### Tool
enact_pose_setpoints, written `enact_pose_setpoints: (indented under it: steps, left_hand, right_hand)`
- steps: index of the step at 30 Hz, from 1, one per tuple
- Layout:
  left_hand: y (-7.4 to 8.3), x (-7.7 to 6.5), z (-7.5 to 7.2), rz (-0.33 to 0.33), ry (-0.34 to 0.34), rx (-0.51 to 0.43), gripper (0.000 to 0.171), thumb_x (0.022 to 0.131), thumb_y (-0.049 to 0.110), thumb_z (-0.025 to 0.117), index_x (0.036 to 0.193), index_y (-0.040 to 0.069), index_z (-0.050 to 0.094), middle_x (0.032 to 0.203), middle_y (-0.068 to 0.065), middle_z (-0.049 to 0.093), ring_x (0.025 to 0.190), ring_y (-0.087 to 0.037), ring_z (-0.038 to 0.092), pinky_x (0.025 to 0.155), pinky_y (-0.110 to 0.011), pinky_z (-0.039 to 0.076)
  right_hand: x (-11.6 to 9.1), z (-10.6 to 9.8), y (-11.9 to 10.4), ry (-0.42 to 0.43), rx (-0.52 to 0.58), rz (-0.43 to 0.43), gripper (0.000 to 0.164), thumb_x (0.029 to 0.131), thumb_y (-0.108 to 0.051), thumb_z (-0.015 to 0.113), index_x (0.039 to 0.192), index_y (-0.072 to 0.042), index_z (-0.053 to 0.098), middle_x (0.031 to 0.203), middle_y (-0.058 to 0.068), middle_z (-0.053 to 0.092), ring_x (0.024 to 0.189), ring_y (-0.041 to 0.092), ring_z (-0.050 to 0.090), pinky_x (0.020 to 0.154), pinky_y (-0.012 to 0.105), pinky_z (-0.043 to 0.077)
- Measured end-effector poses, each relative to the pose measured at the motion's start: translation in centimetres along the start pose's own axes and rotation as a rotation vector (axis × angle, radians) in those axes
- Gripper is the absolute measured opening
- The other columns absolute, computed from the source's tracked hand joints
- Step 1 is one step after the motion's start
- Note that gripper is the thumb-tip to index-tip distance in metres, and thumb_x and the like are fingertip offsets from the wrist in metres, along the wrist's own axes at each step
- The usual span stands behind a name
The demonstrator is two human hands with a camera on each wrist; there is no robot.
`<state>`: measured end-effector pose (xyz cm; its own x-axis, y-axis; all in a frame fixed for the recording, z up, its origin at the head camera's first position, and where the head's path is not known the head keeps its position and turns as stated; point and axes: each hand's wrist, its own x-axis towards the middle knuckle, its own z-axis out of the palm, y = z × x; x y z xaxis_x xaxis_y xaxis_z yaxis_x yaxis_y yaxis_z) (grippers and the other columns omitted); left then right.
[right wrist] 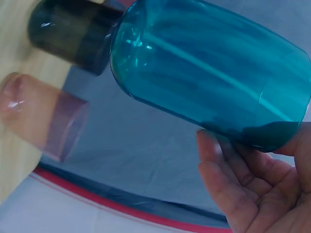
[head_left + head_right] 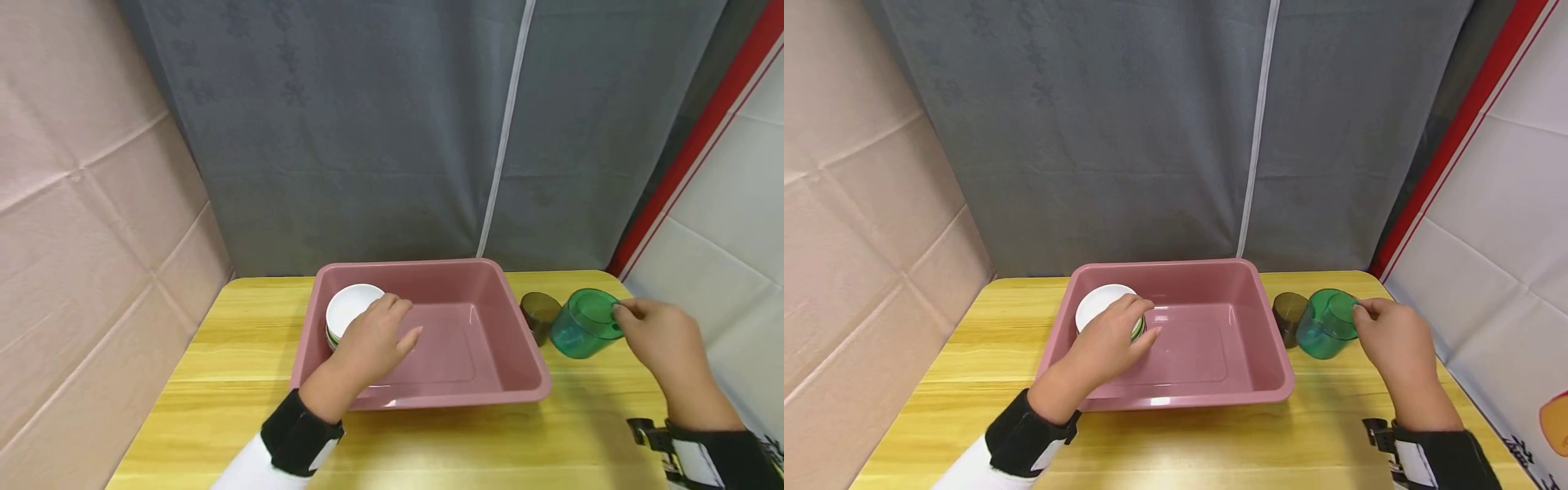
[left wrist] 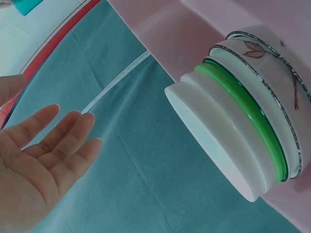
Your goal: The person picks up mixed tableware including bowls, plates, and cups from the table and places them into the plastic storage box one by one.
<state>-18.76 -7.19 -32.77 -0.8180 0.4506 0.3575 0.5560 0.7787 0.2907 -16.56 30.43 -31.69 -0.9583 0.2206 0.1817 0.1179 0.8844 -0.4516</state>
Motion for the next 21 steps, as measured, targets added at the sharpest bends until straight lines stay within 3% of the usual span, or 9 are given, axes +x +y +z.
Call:
enact_pose_setpoints:
  steps: [5, 13, 21]
  left_hand:
    - [0.0, 0.3, -0.1, -0.017, -0.035, -0.035, 0.037, 0.091, 0.028, 0.065, 0.116, 0.001, 0.062, 0.111, -0.012, 0.061, 0.107, -0.026, 0.059, 0.093, -0.039, 0.049]
    - [0.3, 1.1, -0.3, -0.068, -0.108, -0.111, 0.041, 0.093, 0.032, 0.062, 0.119, 0.001, 0.061, 0.115, -0.011, 0.062, 0.11, -0.025, 0.059, 0.097, -0.039, 0.047]
    - [0.7, 1.8, -0.3, -0.09, -0.126, -0.142, 0.041, 0.094, 0.032, 0.061, 0.121, 0.002, 0.061, 0.117, -0.012, 0.062, 0.11, -0.026, 0.059, 0.097, -0.04, 0.047]
  right_hand:
    - [-0.4, -0.4, -2.0, 0.017, 0.006, -0.032, 0.042, 0.099, -0.022, 0.048, 0.117, 0.014, 0.06, 0.115, 0.035, 0.059, 0.1, 0.053, 0.054, 0.073, 0.057, 0.046]
    - [-0.6, 0.1, -5.3, 0.069, 0.04, -0.134, 0.033, 0.095, -0.018, 0.057, 0.108, 0.011, 0.066, 0.094, 0.025, 0.068, 0.073, 0.03, 0.06, 0.053, 0.031, 0.041]
    - [-1.0, 1.8, -7.5, 0.004, 0.103, -0.131, 0.031, 0.094, -0.016, 0.058, 0.107, 0.01, 0.066, 0.093, 0.025, 0.068, 0.068, 0.024, 0.063, 0.056, 0.036, 0.052]
